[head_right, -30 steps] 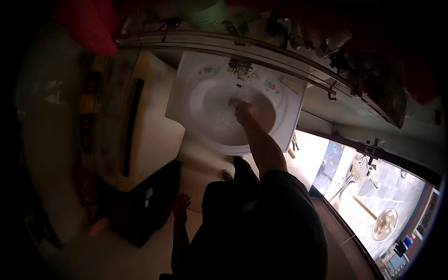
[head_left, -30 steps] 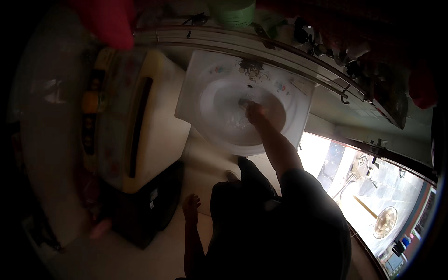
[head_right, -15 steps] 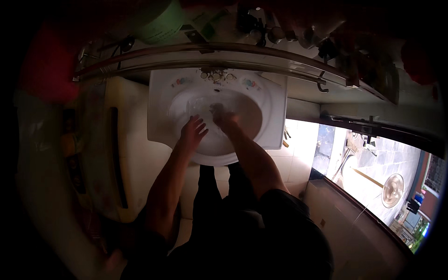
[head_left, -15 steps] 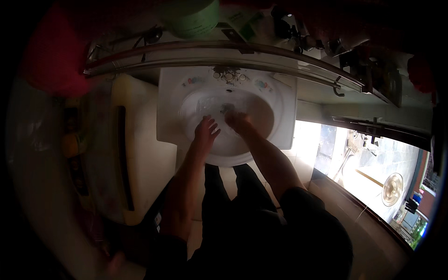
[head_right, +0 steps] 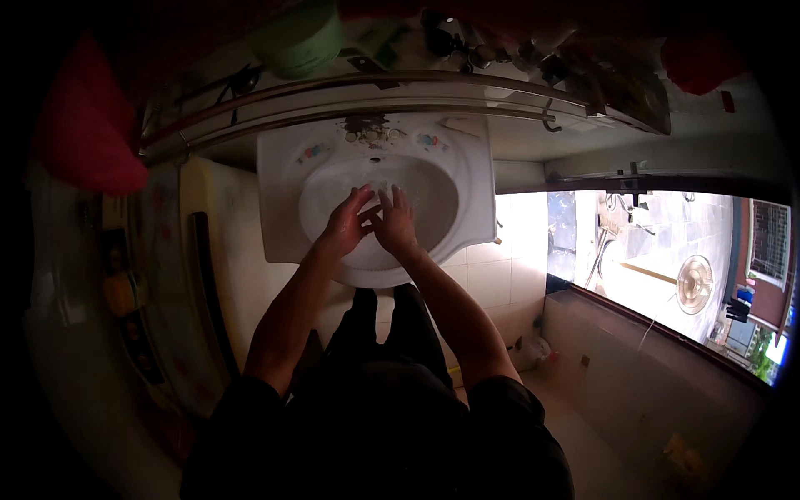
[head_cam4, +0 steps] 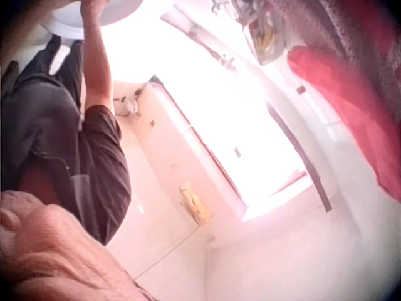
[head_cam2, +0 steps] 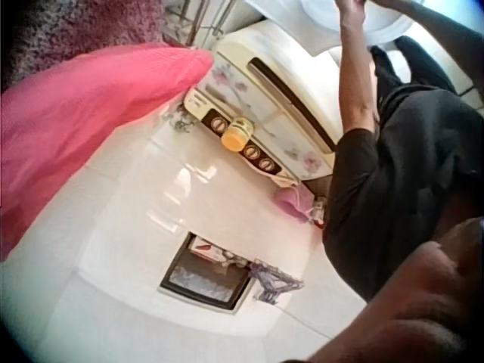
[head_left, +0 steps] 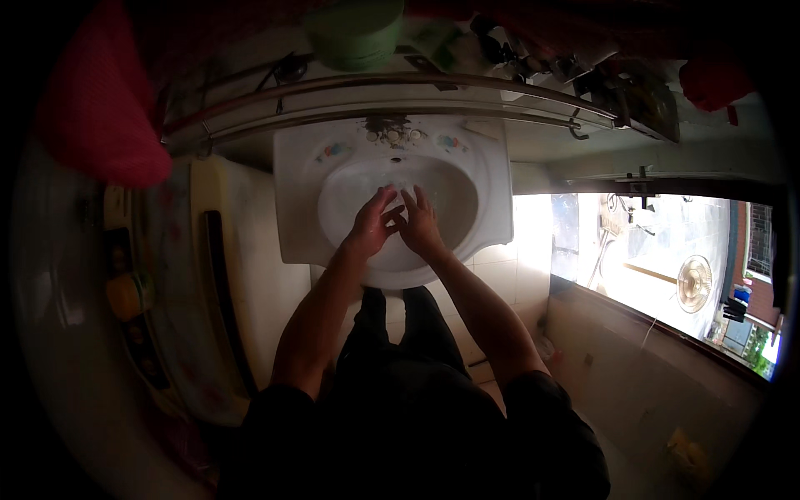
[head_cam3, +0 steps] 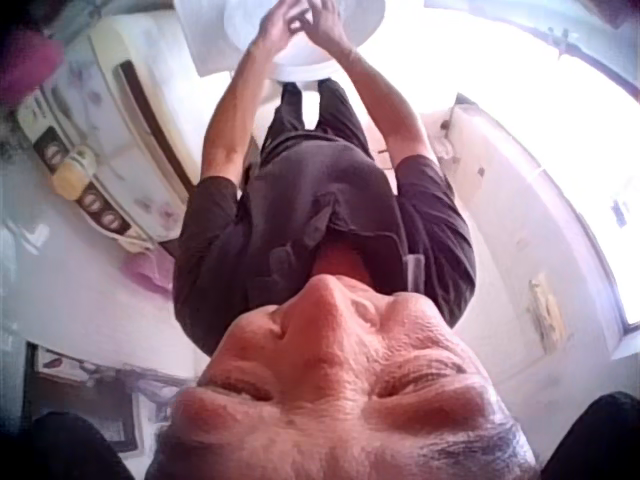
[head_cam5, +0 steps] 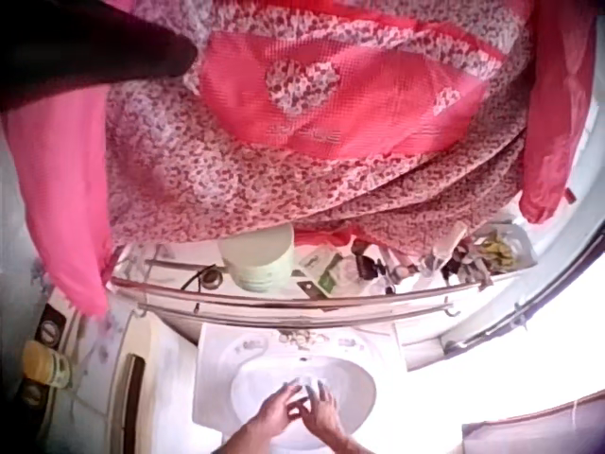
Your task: The person removes a sink faucet by unscrewing the mounting nut and detaching the water supply lines. They then wipe the sink basin with a cloth and organize the tools on the floor.
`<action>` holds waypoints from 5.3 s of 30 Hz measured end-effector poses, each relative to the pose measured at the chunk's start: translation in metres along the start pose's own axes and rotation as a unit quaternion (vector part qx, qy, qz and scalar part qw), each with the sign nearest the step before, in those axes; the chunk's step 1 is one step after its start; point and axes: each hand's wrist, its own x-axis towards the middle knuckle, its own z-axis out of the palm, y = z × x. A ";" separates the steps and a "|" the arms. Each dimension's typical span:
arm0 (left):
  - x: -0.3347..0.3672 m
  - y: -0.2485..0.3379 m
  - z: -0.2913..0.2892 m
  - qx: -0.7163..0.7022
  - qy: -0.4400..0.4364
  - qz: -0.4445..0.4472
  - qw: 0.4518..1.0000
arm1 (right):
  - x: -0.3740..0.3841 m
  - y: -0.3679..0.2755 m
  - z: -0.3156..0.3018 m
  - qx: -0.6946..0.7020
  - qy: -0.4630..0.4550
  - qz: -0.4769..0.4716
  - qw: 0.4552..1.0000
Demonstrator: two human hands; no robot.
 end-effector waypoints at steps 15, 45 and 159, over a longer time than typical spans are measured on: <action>-0.016 0.018 -0.015 0.459 0.212 0.090 0.858 | -0.020 0.061 -0.032 0.181 -0.033 0.051 0.982; -0.107 0.031 -0.066 0.655 0.225 0.271 0.669 | 0.096 0.052 -0.043 -0.016 0.140 -0.036 0.989; -0.243 -0.114 0.022 0.249 0.325 0.100 0.907 | -0.330 0.427 -0.002 0.301 -0.159 0.426 0.838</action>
